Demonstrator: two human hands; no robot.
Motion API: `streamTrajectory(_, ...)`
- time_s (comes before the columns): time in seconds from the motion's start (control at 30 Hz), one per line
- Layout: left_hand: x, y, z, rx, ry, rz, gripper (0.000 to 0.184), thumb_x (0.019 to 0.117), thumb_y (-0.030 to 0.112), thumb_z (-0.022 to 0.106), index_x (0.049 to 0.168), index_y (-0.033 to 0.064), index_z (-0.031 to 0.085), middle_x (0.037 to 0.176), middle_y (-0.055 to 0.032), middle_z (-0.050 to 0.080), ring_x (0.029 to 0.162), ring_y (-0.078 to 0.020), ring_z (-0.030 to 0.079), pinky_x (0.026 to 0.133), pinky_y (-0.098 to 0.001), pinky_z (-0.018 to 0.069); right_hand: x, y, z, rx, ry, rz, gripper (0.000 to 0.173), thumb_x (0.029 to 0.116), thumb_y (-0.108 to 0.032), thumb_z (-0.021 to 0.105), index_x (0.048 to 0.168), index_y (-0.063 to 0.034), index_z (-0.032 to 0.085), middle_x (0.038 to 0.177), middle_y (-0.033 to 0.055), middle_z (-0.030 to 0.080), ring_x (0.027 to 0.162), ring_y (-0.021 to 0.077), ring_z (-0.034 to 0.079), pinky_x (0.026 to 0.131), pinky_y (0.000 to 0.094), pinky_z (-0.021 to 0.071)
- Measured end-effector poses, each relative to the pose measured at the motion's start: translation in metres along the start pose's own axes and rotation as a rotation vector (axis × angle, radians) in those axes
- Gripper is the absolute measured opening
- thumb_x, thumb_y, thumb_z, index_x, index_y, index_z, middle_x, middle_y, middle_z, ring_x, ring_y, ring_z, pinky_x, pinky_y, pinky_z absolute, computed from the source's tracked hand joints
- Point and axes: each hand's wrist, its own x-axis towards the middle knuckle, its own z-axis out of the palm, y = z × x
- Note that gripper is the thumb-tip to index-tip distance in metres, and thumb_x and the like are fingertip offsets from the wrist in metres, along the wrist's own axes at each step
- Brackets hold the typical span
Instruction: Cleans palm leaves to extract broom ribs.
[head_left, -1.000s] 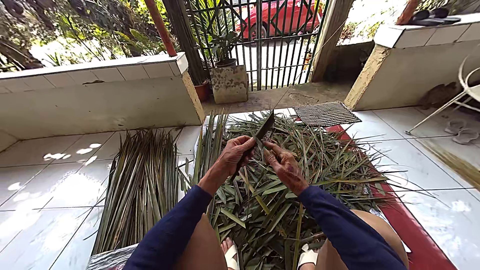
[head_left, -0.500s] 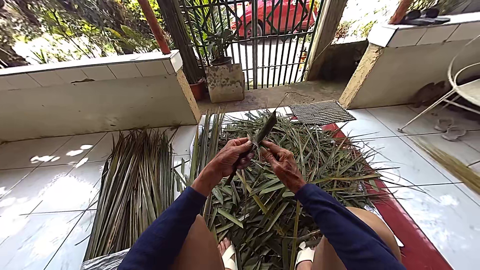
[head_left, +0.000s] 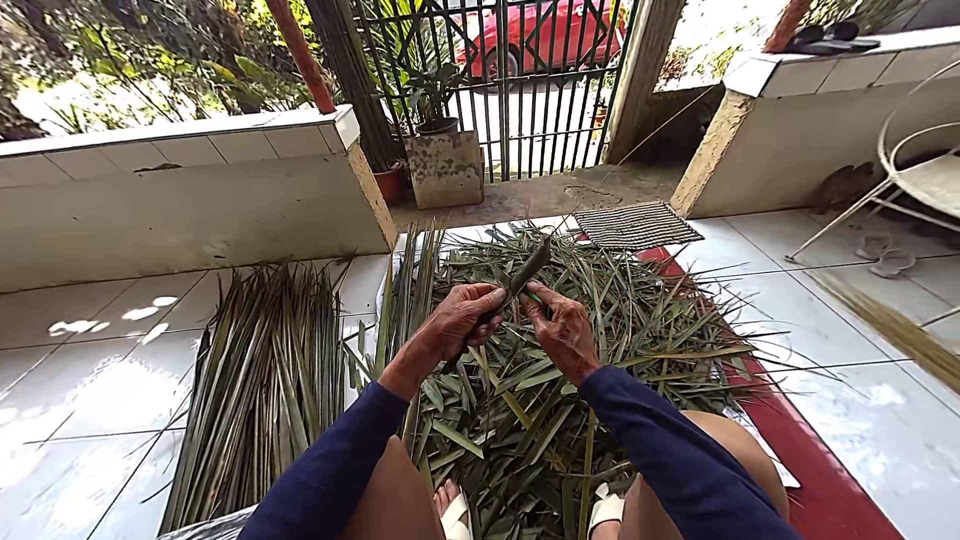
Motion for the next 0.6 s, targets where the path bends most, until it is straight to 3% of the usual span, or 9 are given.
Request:
streamTrajectory(0.3,-0.0035,0.0024,0.0031,0.090,0.038,-0.009,0.024,0.1097,0.022,0.050,0.108,0.0020,0.063,0.068,-0.0045,0.055,0.046,-0.0058,0.046,0.040,-0.0171,0.0374,0.0027,-0.0032,-0.0035,-0.072,0.043,0.060,0.038,0.1041,-0.044,0.056,0.133,-0.0239,0.071,0.121,0.0010,0.074,0.109,0.0225,0.070,0.092,0.0539,0.0536)
streamTrajectory(0.6,-0.0088,0.0067,0.0049,0.074,0.078,-0.037,0.024,0.1093,0.022,0.051,0.107,0.0014,0.064,0.067,-0.0054,0.056,0.045,-0.0064,0.046,0.039,-0.0171,0.0372,0.0027,-0.0085,0.0012,-0.131,0.059,0.059,0.038,0.1045,-0.045,0.055,0.133,-0.0261,0.072,0.120,0.0011,0.075,0.106,0.0231,0.071,0.088,0.0530,0.0546)
